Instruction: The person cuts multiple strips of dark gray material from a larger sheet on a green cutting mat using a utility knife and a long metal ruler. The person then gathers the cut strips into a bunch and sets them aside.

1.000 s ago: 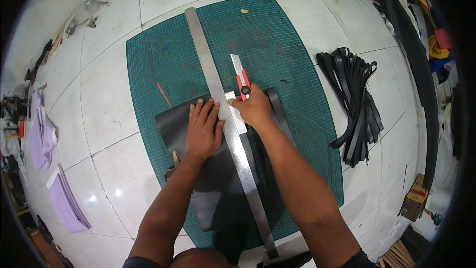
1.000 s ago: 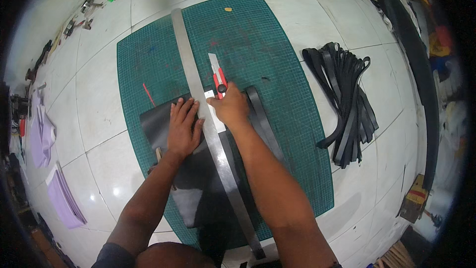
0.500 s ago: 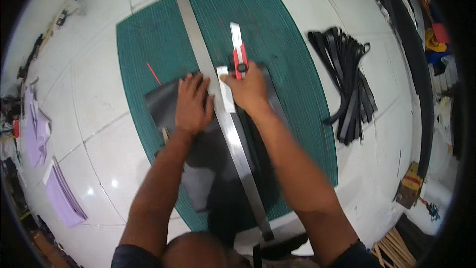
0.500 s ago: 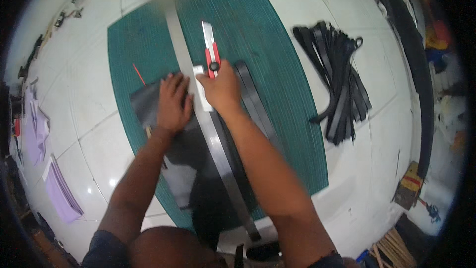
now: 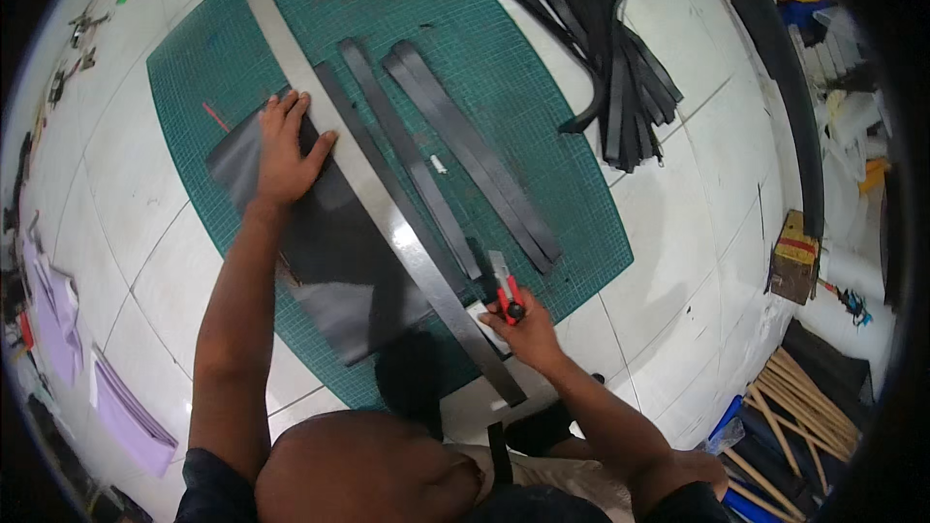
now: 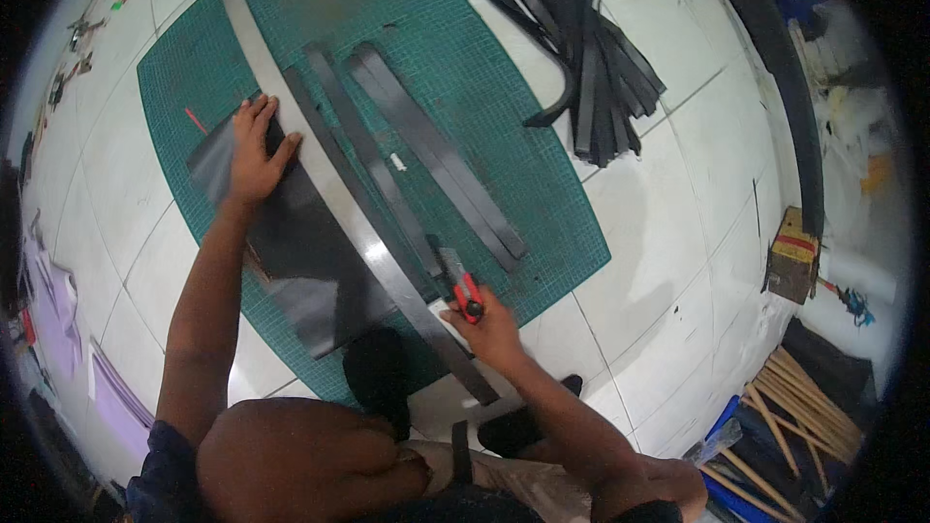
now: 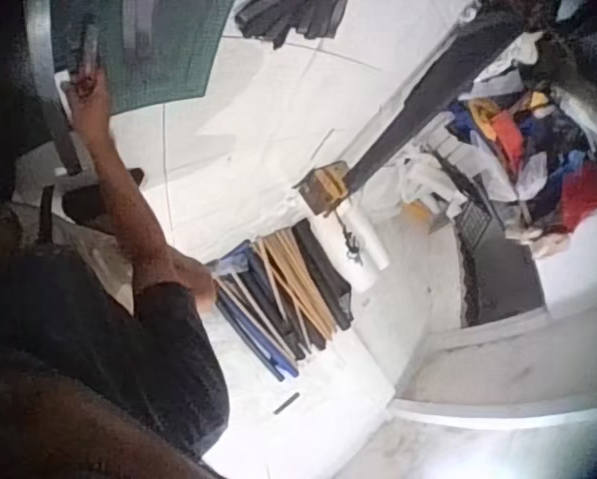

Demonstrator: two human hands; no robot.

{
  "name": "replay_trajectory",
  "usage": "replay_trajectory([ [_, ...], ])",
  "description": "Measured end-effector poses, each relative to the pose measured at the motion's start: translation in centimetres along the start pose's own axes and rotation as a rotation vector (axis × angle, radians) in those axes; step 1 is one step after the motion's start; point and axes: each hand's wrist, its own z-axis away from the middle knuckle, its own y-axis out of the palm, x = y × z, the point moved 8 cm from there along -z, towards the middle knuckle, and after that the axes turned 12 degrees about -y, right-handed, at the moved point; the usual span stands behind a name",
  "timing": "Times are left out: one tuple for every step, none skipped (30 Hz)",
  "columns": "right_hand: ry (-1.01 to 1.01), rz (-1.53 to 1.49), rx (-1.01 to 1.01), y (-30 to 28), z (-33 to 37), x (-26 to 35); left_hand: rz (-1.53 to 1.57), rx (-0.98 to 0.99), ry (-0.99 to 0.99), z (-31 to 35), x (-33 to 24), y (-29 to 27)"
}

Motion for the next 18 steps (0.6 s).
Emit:
replay_trajectory([
  [0.015, 0.022, -0.008, 0.8, 0.2, 0.2, -0.035, 0.104, -0.056, -0.1, 0.7, -0.2],
  [-0.008, 0.047, -0.036, 1.0, 0.1, 0.4, -0.074, 0.154, -0.048, -0.1, 0.2, -0.3],
  [-0.031, 0.073, -0.062, 1.0, -0.3, 0.5, -0.115, 0.204, -0.040, -0.1, -0.2, -0.3],
  [-0.053, 0.092, -0.086, 1.4, -0.5, 0.5, -0.163, 0.255, -0.033, -0.1, -0.4, -0.3],
  [-0.037, 0.057, -0.099, 1.7, -0.5, 0.0, -0.197, 0.284, -0.014, -0.2, -0.7, -0.3],
  [-0.037, 0.034, -0.114, 1.7, -0.4, -0.4, -0.231, 0.312, 0.005, -0.2, -0.9, -0.3],
  [-0.039, 0.008, -0.124, 1.9, -0.4, -0.6, -0.268, 0.339, 0.020, -0.1, -0.9, -0.4],
  [-0.041, -0.016, -0.134, 2.0, -0.4, -0.7, -0.274, 0.335, 0.022, -0.1, -0.7, -0.4],
  [-0.040, -0.003, -0.121, 2.1, -0.4, -0.8, -0.279, 0.331, 0.024, 0.0, -0.4, -0.2],
  [-0.040, 0.014, -0.108, 2.1, -0.5, -0.8, -0.280, 0.326, 0.025, 0.0, -0.5, -0.1],
  [-0.041, 0.032, -0.095, 2.1, -0.6, -0.7, -0.276, 0.326, 0.021, 0.0, -0.4, -0.3],
  [-0.032, 0.043, -0.084, 2.0, -0.7, -0.6, -0.272, 0.326, 0.017, 0.0, -0.4, -0.4],
  [-0.023, 0.057, -0.071, 1.9, -0.9, -0.3, -0.266, 0.325, 0.011, 0.0, -0.4, -0.5],
  [-0.015, 0.070, -0.057, 1.8, -1.0, 0.0, -0.273, 0.323, 0.021, 0.0, -0.4, -0.5],
  [-0.011, 0.054, -0.060, 1.7, -1.0, 0.4, -0.281, 0.321, 0.030, -0.1, -0.5, -0.5],
  [-0.003, 0.039, -0.062, 1.5, -0.9, 0.7, -0.288, 0.323, 0.038, 0.0, -0.6, -0.4],
  [0.004, 0.023, -0.063, 1.5, -0.9, 0.9, -0.281, 0.325, 0.028, 0.0, -0.6, -0.4],
  [0.001, 0.024, -0.053, 1.6, -0.9, 0.8, -0.276, 0.327, 0.018, 0.1, -0.5, -0.4],
])
